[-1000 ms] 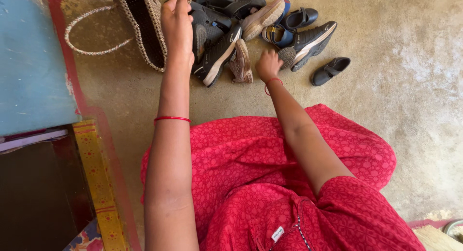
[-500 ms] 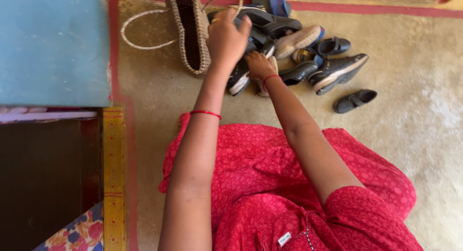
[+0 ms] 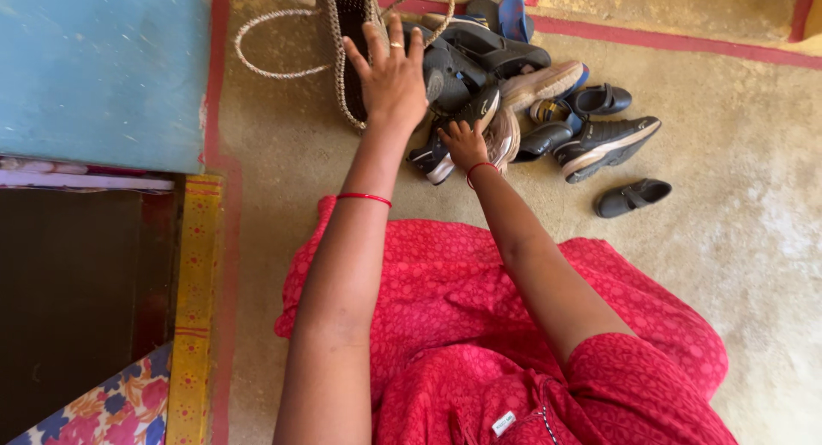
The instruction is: The person cleans a pair of black sneakers by hand using a small piece of cloth, wiping the exterior and checking the inner parts.
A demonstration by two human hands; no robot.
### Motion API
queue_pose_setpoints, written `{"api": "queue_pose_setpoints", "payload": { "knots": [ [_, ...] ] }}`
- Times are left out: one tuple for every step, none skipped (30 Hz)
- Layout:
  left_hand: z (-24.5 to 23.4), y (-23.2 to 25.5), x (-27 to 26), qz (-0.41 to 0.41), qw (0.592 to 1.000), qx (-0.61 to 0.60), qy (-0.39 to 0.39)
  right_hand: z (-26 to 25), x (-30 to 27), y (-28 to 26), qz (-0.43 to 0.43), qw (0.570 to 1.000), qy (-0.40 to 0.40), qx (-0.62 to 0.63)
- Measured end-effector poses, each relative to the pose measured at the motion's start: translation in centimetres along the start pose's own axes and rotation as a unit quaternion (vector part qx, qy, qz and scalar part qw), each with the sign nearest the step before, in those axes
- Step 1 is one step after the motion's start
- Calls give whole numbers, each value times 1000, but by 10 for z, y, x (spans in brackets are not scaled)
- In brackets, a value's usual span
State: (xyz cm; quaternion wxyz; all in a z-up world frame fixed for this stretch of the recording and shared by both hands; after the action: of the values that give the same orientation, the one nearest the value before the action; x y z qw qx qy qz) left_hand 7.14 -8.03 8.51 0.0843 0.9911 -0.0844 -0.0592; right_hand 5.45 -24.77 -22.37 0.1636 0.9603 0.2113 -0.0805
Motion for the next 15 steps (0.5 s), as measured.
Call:
{"api": "queue_pose_setpoints", "payload": {
  "knots": [
    [-4, 1, -3, 2, 1000, 7, 6, 1, -3, 3, 1, 1000, 4, 2],
    [-7, 1, -6, 4, 1000, 15, 13, 2, -6, 5, 2, 1000, 10, -18],
    [-10, 2, -8, 6, 1000, 23, 19, 2, -9, 8, 3, 999, 17, -39],
    [-10, 2, -8, 5, 1000, 7, 17, 1, -9, 10, 3, 998, 26, -59],
    [-10, 2, -7, 3, 1000, -10, 14, -1, -12, 15, 6, 998, 30, -53],
    [-10, 2, -6, 1, 1000, -28, 11, -1, -16, 22, 8, 998, 33, -49],
    [-11, 1, -6, 0, 1000, -27, 15, -1, -21, 28, 11, 998, 35, -44],
    [-11, 1, -7, -1, 1000, -26, 17, -2, -27, 35, 19, 998, 40, -36],
    [-11, 1, -7, -3, 999, -26, 20, -3, -34, 42, 27, 998, 44, -28],
    [-13, 0, -7, -3, 999, -22, 27, -6, -36, 47, 34, 998, 51, -19],
    [-15, 1, -6, -4, 999, -18, 34, -8, -41, 50, 31, 998, 55, -15],
    [-18, 1, -7, -5, 999, -13, 41, -9, -47, 53, 27, 998, 59, -10],
    [-20, -1, -10, -7, 999, -7, 46, -12, -49, 54, 24, 998, 63, -5],
    [-22, 0, -13, -7, 999, -2, 49, -13, -51, 54, 26, 997, 66, -4],
    [-24, 0, -16, -8, 999, 4, 53, -14, -52, 52, 28, 997, 69, -3]
  ]
}}
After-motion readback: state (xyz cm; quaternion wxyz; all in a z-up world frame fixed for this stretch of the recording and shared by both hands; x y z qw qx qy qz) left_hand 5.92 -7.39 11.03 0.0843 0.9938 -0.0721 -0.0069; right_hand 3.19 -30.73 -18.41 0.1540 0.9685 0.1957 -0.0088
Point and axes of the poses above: each hand's wrist, its own x-axis towards the middle knuckle, its own z-axis out of the palm, y = z × x, the point moved 10 cm from there along x, towards the middle knuckle, and after that the axes turned 15 degrees about z, right-handed, at the moved point
